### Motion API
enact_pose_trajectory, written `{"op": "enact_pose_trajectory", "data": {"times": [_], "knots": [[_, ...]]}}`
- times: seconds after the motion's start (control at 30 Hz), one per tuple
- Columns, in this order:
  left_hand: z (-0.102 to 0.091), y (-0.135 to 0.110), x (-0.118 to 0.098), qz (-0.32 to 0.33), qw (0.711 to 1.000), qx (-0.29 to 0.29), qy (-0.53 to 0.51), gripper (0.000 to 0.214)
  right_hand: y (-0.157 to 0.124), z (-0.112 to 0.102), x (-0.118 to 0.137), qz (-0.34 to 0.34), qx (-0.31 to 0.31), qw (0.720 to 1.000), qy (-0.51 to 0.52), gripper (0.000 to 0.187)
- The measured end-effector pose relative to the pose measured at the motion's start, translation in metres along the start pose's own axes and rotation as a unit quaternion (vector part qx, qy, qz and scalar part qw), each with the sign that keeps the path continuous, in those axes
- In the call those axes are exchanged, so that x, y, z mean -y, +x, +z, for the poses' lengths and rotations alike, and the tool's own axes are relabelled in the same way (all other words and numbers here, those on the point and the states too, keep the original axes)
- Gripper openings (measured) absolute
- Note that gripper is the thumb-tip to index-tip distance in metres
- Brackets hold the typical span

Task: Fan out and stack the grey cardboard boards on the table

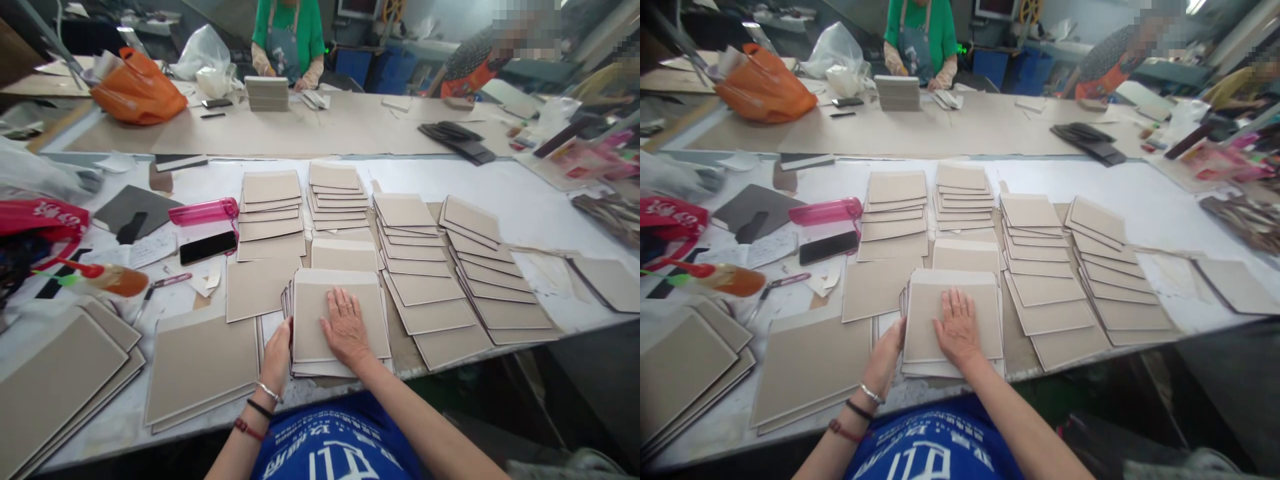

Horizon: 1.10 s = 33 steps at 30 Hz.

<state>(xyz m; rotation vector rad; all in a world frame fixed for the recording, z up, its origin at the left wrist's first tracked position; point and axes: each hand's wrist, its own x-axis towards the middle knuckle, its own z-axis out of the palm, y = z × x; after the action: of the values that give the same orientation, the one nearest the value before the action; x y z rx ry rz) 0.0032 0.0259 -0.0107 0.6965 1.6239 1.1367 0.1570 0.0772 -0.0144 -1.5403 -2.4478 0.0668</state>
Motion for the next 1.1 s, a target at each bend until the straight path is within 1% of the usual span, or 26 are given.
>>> {"op": "enact_pose_trajectory", "data": {"times": [0.07,0.13,0.2,0.27,0.33,0.43,0.5,0.53,0.57,0.6,0.67,0.7,0.77,0.8,0.83,0.87,0.93,1.0,1.03,1.07,1.1], "knots": [[0.002,-0.001,-0.003,0.000,0.999,-0.001,0.038,0.045,-0.012,-0.009,-0.011,0.022,-0.032,0.999,-0.013,0.047],[0.003,0.001,-0.005,0.006,0.996,-0.013,0.085,0.043,-0.027,-0.021,-0.025,0.100,-0.058,0.993,-0.039,0.043],[0.005,0.002,-0.005,0.034,0.989,-0.022,0.143,0.040,-0.043,-0.029,-0.039,0.193,-0.056,0.978,-0.056,0.037],[0.009,0.001,-0.001,0.082,0.977,-0.028,0.195,0.040,-0.054,-0.032,-0.049,0.248,-0.032,0.967,-0.044,0.032],[0.012,-0.003,0.003,0.141,0.958,-0.048,0.244,0.044,-0.058,-0.031,-0.054,0.271,-0.023,0.962,-0.010,0.030],[0.013,-0.009,0.005,0.221,0.922,-0.080,0.308,0.055,-0.057,-0.030,-0.055,0.317,-0.063,0.944,0.070,0.027],[0.010,-0.012,0.003,0.252,0.903,-0.088,0.337,0.059,-0.057,-0.032,-0.054,0.356,-0.101,0.915,0.161,0.025],[0.009,-0.013,0.001,0.259,0.899,-0.087,0.342,0.060,-0.057,-0.034,-0.053,0.373,-0.118,0.894,0.218,0.024],[0.007,-0.013,-0.002,0.254,0.903,-0.081,0.337,0.060,-0.057,-0.037,-0.053,0.387,-0.136,0.868,0.280,0.024],[0.005,-0.014,-0.004,0.235,0.914,-0.071,0.322,0.059,-0.058,-0.040,-0.052,0.397,-0.150,0.837,0.346,0.023],[0.004,-0.014,-0.007,0.165,0.949,-0.049,0.265,0.058,-0.059,-0.050,-0.051,0.403,-0.154,0.763,0.482,0.021],[0.003,-0.015,-0.010,0.125,0.964,-0.047,0.229,0.057,-0.059,-0.056,-0.050,0.399,-0.143,0.721,0.548,0.022],[0.004,-0.018,-0.015,0.067,0.984,-0.060,0.155,0.058,-0.060,-0.070,-0.049,0.381,-0.110,0.640,0.658,0.027],[0.005,-0.021,-0.019,0.048,0.990,-0.065,0.112,0.058,-0.060,-0.077,-0.049,0.368,-0.093,0.606,0.699,0.030],[0.005,-0.024,-0.025,0.025,0.996,-0.061,0.063,0.057,-0.060,-0.085,-0.050,0.355,-0.077,0.577,0.731,0.034],[0.006,-0.028,-0.031,-0.001,0.999,-0.044,0.013,0.057,-0.060,-0.092,-0.050,0.345,-0.059,0.554,0.755,0.036],[0.006,-0.036,-0.044,-0.060,0.995,0.011,-0.072,0.057,-0.060,-0.105,-0.052,0.329,-0.020,0.523,0.786,0.038],[0.006,-0.044,-0.056,-0.100,0.987,0.051,-0.113,0.059,-0.061,-0.113,-0.053,0.320,0.013,0.505,0.801,0.039],[0.005,-0.047,-0.060,-0.110,0.985,0.060,-0.121,0.059,-0.061,-0.115,-0.053,0.317,0.023,0.503,0.804,0.040],[0.005,-0.049,-0.062,-0.115,0.983,0.064,-0.129,0.060,-0.062,-0.116,-0.053,0.316,0.028,0.508,0.801,0.041],[0.004,-0.051,-0.063,-0.120,0.981,0.064,-0.136,0.060,-0.062,-0.116,-0.052,0.318,0.026,0.522,0.791,0.041]]}}
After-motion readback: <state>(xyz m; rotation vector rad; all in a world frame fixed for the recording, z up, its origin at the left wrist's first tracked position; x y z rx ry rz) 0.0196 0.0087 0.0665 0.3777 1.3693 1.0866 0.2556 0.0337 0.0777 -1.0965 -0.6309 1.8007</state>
